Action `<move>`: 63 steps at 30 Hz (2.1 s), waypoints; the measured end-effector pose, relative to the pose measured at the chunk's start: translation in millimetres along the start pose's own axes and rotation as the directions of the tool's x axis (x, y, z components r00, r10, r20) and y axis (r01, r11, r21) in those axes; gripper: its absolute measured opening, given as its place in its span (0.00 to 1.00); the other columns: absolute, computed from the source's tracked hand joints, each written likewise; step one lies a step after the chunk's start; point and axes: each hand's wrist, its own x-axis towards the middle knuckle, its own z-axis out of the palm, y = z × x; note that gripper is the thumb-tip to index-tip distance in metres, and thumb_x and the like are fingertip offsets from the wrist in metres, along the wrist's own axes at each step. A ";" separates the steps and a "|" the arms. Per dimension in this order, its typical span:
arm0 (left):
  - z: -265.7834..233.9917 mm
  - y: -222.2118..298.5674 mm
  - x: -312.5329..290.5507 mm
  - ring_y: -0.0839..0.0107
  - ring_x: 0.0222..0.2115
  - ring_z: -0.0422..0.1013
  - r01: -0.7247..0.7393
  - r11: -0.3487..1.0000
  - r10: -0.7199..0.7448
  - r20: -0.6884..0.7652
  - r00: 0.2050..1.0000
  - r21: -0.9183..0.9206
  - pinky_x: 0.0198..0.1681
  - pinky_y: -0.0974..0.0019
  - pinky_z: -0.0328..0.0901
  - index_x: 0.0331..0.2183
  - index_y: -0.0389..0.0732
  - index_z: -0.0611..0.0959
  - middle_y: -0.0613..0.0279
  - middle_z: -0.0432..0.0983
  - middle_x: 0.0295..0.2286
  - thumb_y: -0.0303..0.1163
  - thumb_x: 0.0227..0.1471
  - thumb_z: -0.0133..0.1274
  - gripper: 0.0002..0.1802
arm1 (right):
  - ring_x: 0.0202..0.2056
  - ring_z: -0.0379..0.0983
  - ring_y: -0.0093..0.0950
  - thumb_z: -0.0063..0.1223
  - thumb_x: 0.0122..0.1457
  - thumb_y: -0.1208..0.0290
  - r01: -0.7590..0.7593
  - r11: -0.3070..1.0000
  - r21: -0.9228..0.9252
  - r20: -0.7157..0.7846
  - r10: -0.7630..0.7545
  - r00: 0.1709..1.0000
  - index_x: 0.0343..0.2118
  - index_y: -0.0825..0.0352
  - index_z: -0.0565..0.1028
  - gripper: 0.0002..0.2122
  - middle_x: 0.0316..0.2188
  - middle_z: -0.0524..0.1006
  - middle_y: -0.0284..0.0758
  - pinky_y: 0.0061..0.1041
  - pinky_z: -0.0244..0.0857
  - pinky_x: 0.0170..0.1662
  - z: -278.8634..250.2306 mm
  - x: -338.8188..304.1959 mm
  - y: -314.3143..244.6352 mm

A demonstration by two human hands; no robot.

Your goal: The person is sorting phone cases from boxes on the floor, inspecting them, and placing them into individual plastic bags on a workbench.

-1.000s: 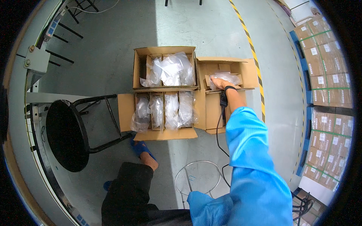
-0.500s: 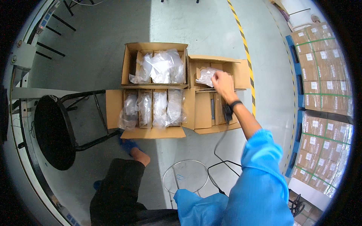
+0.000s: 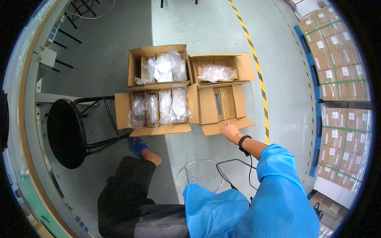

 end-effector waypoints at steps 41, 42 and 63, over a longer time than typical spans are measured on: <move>-6.1 -15.0 -6.7 0.54 0.48 0.70 -0.079 0.986 0.061 -0.125 0.990 -0.146 0.50 0.51 0.65 0.52 0.39 0.76 0.51 0.74 0.48 0.48 0.53 0.56 0.30 | 0.61 0.51 0.52 0.36 0.50 0.87 0.048 0.286 0.957 -0.155 0.364 0.918 0.58 0.81 0.57 0.28 0.61 0.52 0.59 0.35 0.53 0.62 -11.8 -0.5 -207.8; -7.3 -14.0 -6.1 0.54 0.48 0.70 -0.088 0.985 0.071 -0.120 0.990 -0.146 0.50 0.51 0.65 0.52 0.39 0.76 0.51 0.74 0.48 0.48 0.53 0.56 0.30 | 0.61 0.51 0.52 0.37 0.51 0.85 -0.018 0.321 0.947 -0.096 0.336 0.937 0.60 0.82 0.51 0.30 0.63 0.47 0.56 0.37 0.53 0.62 -21.5 -2.4 -208.8; -7.5 -6.9 -3.2 0.55 0.45 0.72 -0.055 0.986 0.036 -0.127 0.991 -0.155 0.48 0.55 0.68 0.50 0.37 0.77 0.50 0.75 0.45 0.41 0.51 0.60 0.28 | 0.37 0.75 0.51 0.59 0.53 0.60 -0.559 0.084 0.825 0.301 0.773 0.559 0.49 0.72 0.65 0.26 0.33 0.77 0.55 0.47 0.68 0.41 18.8 17.6 -139.9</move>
